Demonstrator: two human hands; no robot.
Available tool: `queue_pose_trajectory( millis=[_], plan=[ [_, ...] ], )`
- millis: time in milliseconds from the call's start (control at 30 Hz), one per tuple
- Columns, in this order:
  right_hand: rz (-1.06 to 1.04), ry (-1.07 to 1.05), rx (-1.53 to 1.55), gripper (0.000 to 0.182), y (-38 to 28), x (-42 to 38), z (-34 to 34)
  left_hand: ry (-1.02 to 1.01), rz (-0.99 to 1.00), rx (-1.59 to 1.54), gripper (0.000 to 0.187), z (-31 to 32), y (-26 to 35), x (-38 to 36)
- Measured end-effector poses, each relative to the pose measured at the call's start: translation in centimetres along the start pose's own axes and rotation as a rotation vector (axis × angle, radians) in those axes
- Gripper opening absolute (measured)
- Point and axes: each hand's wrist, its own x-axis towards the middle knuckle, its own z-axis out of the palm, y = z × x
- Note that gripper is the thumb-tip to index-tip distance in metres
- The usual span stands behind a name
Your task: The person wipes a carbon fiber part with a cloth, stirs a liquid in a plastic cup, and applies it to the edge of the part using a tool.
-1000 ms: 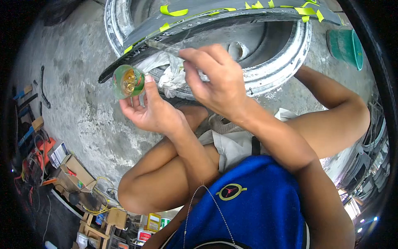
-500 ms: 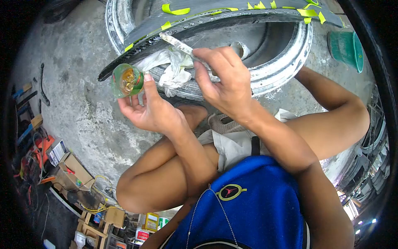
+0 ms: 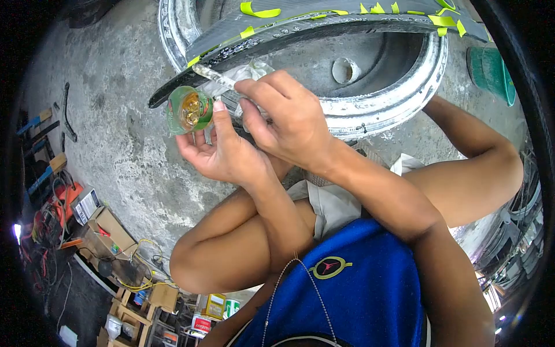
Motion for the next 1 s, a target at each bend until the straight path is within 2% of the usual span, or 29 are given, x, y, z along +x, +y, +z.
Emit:
queue_pose_trajectory(
  millis=[433,1000],
  plan=[
    [-0.015,0.021,-0.048,0.033,0.0,-0.1,-1.5,-0.028,-0.04,-0.068,0.073,-0.1,0.0,-0.1],
    [-0.025,0.01,-0.068,0.033,0.7,-0.1,-2.5,-0.018,0.041,-0.048,0.068,0.1,-0.1,0.1]
  ],
)
